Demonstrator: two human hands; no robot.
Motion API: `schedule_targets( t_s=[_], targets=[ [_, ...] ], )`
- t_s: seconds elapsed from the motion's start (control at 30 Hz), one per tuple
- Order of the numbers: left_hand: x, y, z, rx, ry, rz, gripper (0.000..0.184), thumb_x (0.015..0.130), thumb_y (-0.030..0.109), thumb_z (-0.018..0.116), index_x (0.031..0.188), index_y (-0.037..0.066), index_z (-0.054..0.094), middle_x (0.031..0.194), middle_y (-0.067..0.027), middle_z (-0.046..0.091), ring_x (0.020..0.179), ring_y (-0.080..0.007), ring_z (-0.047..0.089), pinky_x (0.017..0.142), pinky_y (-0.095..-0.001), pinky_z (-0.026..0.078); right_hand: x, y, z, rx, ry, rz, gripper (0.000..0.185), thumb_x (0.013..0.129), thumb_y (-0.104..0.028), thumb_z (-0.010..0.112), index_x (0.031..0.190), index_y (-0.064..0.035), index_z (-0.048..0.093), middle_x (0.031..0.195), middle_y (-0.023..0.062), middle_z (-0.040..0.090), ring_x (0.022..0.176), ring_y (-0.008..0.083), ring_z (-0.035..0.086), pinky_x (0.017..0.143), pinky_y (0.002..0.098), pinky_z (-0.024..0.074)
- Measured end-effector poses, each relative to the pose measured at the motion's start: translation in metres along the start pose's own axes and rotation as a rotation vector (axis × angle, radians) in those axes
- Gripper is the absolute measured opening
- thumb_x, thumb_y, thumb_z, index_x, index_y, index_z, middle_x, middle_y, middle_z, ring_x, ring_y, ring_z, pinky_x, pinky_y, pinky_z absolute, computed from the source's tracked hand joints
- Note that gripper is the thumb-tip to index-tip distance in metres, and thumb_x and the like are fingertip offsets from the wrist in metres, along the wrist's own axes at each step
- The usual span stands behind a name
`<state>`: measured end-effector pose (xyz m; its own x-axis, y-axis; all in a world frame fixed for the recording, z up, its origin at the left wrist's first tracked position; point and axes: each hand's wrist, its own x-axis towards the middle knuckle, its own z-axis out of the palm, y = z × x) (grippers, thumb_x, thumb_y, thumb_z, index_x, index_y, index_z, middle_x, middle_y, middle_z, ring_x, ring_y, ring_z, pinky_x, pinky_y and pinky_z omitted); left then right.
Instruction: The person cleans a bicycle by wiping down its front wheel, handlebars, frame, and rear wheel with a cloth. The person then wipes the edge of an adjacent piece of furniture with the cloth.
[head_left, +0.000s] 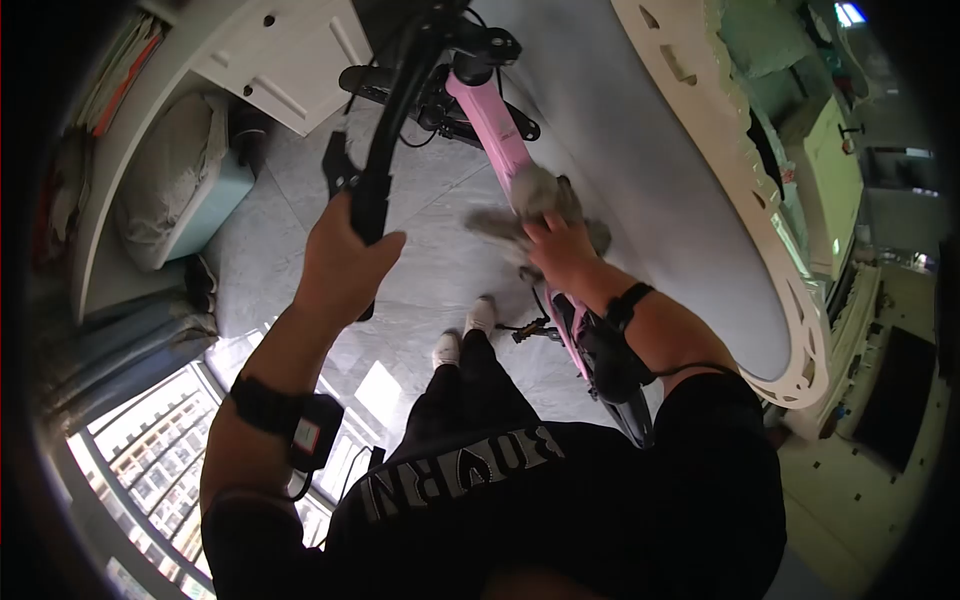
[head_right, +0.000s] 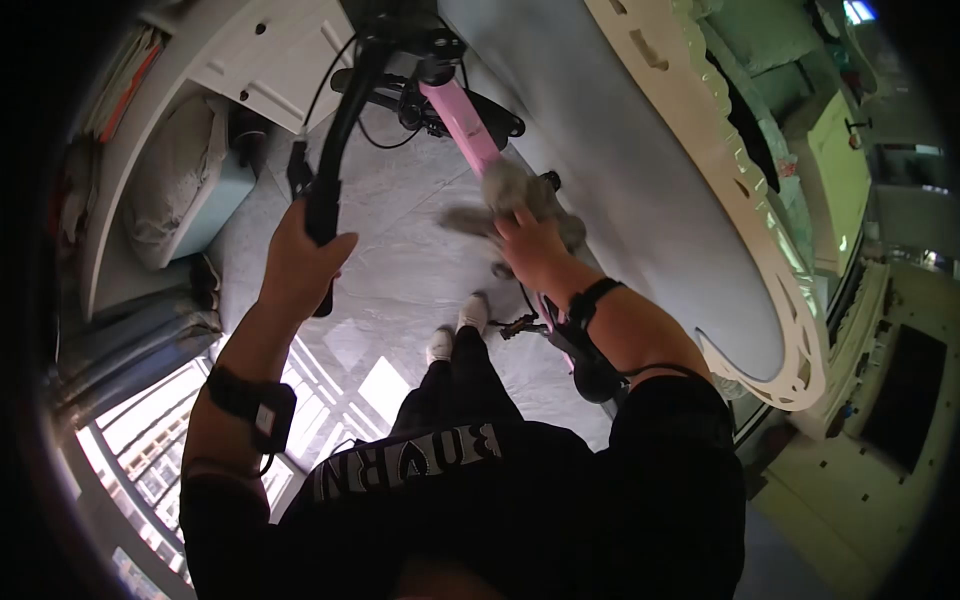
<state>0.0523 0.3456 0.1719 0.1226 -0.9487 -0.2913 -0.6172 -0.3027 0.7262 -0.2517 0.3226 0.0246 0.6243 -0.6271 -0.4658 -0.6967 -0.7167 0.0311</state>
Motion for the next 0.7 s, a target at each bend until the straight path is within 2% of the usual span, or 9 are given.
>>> schedule_targets(
  t_s=[0.13, 0.27, 0.33, 0.4, 0.47, 0.53, 0.57, 0.63, 0.7],
  targets=[
    [-0.007, -0.008, 0.0, -0.175, 0.034, 0.081, 0.036, 0.083, 0.022, 0.07, 0.105, -0.002, 0.055, 0.076, -0.0044, 0.057, 0.063, -0.0114, 0.055, 0.057, -0.0279, 0.046, -0.054, -0.007, -0.018, 0.284, -0.259, 0.181, 0.023, 0.075, -0.016, 0.067, 0.098, -0.0137, 0.07, 0.119, 0.0059, 0.058, 0.116, 0.032, 0.053, 0.088, 0.047, 0.0489],
    [-0.048, -0.048, 0.007, -0.563, 0.277, 0.224, 0.029, 0.091, 0.021, 0.062, 0.109, -0.001, 0.056, 0.086, -0.0078, 0.062, 0.079, -0.0144, 0.06, 0.069, -0.0282, 0.048, -0.102, -0.013, -0.038, 0.824, 0.425, 0.307, 0.038, 0.075, 0.001, 0.054, 0.11, -0.0075, 0.065, 0.114, 0.0108, 0.062, 0.105, 0.0368, 0.06, 0.095, 0.0443, 0.048],
    [-0.085, -0.076, 0.011, -0.666, 0.251, 0.267, 0.024, 0.094, 0.018, 0.058, 0.11, 0.0, 0.057, 0.087, -0.0055, 0.062, 0.079, -0.0114, 0.059, 0.068, -0.0249, 0.047, -0.13, -0.029, -0.044, 1.7, 0.448, 0.335, 0.045, 0.075, 0.003, 0.053, 0.119, -0.0042, 0.059, 0.119, 0.0125, 0.06, 0.109, 0.0335, 0.059, 0.097, 0.0425, 0.0472],
    [-0.119, -0.125, 0.033, -0.642, 0.023, -0.012, 0.025, 0.094, 0.02, 0.058, 0.112, 0.002, 0.057, 0.09, -0.0062, 0.061, 0.079, -0.0125, 0.06, 0.066, -0.0251, 0.048, -0.154, -0.055, -0.08, 2.285, 0.462, 0.331, 0.057, 0.075, 0.004, 0.055, 0.131, 0.0023, 0.047, 0.127, 0.0149, 0.056, 0.117, 0.0271, 0.056, 0.101, 0.0407, 0.0449],
    [-0.148, -0.131, 0.067, -0.745, -0.409, -0.402, 0.045, 0.095, 0.026, 0.058, 0.134, 0.009, 0.045, 0.118, -0.0108, 0.054, 0.093, -0.0187, 0.058, 0.073, -0.034, 0.055, -0.168, -0.081, -0.078, 2.28, 0.318, 0.32, 0.055, 0.077, 0.001, 0.057, 0.132, 0.0024, 0.047, 0.128, 0.014, 0.056, 0.119, 0.0274, 0.055, 0.101, 0.0405, 0.0443],
    [-0.181, -0.12, 0.093, -1.003, -0.625, -0.407, 0.081, 0.086, 0.051, 0.064, 0.148, 0.02, 0.023, 0.142, -0.0133, 0.033, 0.127, -0.0296, 0.041, 0.091, -0.0536, 0.051, -0.177, -0.113, -0.074, 2.146, 0.184, 0.175, 0.053, 0.08, -0.005, 0.06, 0.131, 0.0025, 0.047, 0.127, 0.0149, 0.057, 0.118, 0.028, 0.056, 0.099, 0.0389, 0.0453],
    [-0.192, -0.112, 0.112, -1.483, -0.681, -0.309, 0.076, 0.086, 0.05, 0.065, 0.144, 0.013, 0.033, 0.143, -0.0103, 0.037, 0.126, -0.0238, 0.045, 0.084, -0.0476, 0.054, -0.177, -0.132, -0.071, 2.015, 0.123, 0.051, 0.052, 0.082, -0.01, 0.062, 0.13, 0.0026, 0.048, 0.125, 0.0161, 0.058, 0.116, 0.0284, 0.057, 0.097, 0.0373, 0.0465],
    [-0.199, -0.122, 0.153, -1.711, -0.847, -0.297, 0.066, 0.088, 0.043, 0.065, 0.138, 0.006, 0.041, 0.131, -0.0122, 0.052, 0.116, -0.0237, 0.055, 0.088, -0.0427, 0.054, -0.164, -0.157, -0.086, 1.089, 0.071, -0.316, 0.053, 0.08, -0.019, 0.066, 0.127, -0.001, 0.051, 0.118, 0.0179, 0.06, 0.108, 0.0311, 0.061, 0.091, 0.0377, 0.049],
    [-0.202, -0.124, 0.164, -1.615, -0.837, -0.424, 0.056, 0.09, 0.037, 0.062, 0.13, 0.002, 0.048, 0.119, -0.0132, 0.06, 0.106, -0.0249, 0.061, 0.088, -0.0401, 0.054, -0.163, -0.156, -0.083, 0.849, -0.123, -0.305, 0.047, 0.081, -0.022, 0.069, 0.122, -0.0023, 0.056, 0.117, 0.0195, 0.06, 0.106, 0.0323, 0.061, 0.091, 0.0384, 0.0482]
  ],
)
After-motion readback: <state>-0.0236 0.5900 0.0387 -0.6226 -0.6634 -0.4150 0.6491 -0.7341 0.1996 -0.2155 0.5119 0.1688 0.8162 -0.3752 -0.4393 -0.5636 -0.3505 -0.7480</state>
